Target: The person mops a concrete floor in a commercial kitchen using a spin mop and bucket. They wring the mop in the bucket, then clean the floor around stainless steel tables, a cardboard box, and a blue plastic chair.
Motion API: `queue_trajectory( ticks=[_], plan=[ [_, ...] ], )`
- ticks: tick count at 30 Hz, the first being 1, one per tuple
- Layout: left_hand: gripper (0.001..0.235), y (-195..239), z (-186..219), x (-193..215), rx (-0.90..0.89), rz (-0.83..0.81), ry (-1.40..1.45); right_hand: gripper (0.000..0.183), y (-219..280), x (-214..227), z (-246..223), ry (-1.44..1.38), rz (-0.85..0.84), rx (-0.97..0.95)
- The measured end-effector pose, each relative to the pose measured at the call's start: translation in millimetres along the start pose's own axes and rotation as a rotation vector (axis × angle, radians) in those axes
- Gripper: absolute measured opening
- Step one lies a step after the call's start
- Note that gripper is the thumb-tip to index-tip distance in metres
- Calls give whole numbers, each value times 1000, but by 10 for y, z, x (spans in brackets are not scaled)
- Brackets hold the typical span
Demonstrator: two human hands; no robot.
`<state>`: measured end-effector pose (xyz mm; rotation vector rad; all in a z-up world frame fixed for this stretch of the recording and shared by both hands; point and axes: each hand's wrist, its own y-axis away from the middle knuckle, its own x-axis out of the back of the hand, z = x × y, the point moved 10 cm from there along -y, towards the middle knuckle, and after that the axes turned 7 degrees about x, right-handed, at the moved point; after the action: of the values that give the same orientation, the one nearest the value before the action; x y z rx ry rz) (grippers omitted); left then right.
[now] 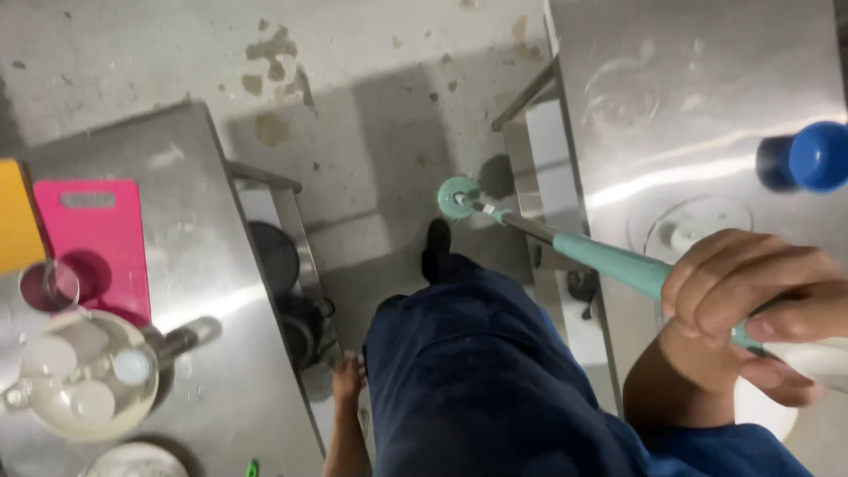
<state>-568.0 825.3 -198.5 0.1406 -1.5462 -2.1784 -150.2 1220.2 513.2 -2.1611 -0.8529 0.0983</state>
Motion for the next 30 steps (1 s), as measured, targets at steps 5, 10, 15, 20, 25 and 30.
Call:
queue_trajectory(
  ticks=[5, 10, 15, 20, 25, 30],
  plan=[
    [49, 165, 374, -97, -47, 55, -161, 22, -474, 335, 534, -261, -123, 17],
    [51, -125, 1386, -501, -117, 2, -198, 34, -608, 858, 1534, -93, 86, -191],
    [50, -595, 2385, -677, -30, -10, -292, 54, -1013, 1387, 2120, 270, 459, -151],
    [43, -1438, 3611, -1065, -775, -189, -576, 34, -489, 1995, 2349, 1507, 410, -257],
    [41, -2264, 4895, -1274, -515, -184, -850, 54, -476, 2493, 2800, 860, 805, -255],
    [34, -2182, 6425, -1102, -152, -242, -370, 53, -308, 2590, 2819, 883, 960, -278]
  ],
)
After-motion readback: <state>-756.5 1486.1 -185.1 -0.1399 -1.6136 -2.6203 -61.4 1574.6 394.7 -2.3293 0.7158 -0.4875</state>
